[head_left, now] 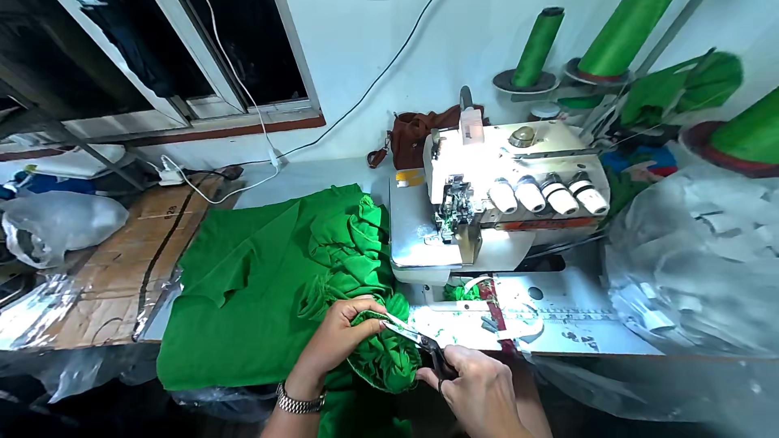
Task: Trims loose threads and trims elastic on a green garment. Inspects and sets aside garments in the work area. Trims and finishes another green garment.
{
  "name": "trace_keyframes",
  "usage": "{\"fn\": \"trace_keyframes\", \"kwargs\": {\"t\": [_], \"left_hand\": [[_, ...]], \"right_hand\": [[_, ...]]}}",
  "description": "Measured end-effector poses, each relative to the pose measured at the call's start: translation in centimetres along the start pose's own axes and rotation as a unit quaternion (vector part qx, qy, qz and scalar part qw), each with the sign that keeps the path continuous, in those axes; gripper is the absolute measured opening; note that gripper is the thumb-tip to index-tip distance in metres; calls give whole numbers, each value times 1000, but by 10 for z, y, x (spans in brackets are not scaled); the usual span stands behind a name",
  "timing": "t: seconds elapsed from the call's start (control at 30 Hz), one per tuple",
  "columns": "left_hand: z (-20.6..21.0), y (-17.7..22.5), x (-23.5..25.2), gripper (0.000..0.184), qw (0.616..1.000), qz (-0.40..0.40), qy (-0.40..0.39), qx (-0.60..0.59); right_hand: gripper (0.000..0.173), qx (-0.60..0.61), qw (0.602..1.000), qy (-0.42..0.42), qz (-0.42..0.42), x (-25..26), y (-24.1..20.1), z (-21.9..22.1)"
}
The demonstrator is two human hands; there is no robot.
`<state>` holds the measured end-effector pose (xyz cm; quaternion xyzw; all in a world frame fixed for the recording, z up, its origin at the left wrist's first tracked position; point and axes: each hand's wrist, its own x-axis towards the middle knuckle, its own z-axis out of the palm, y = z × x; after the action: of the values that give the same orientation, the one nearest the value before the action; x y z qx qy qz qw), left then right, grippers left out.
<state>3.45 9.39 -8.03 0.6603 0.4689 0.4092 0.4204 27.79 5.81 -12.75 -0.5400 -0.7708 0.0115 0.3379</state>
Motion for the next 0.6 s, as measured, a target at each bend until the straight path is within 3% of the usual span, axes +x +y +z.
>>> {"fn": "trace_keyframes", "kwargs": {"t": [0.6], "left_hand": [[-2,-3,0,9,1000,-4,-16,-10]], "right_hand": [[48,8,1000,-16,-5,2,-4,3]]}}
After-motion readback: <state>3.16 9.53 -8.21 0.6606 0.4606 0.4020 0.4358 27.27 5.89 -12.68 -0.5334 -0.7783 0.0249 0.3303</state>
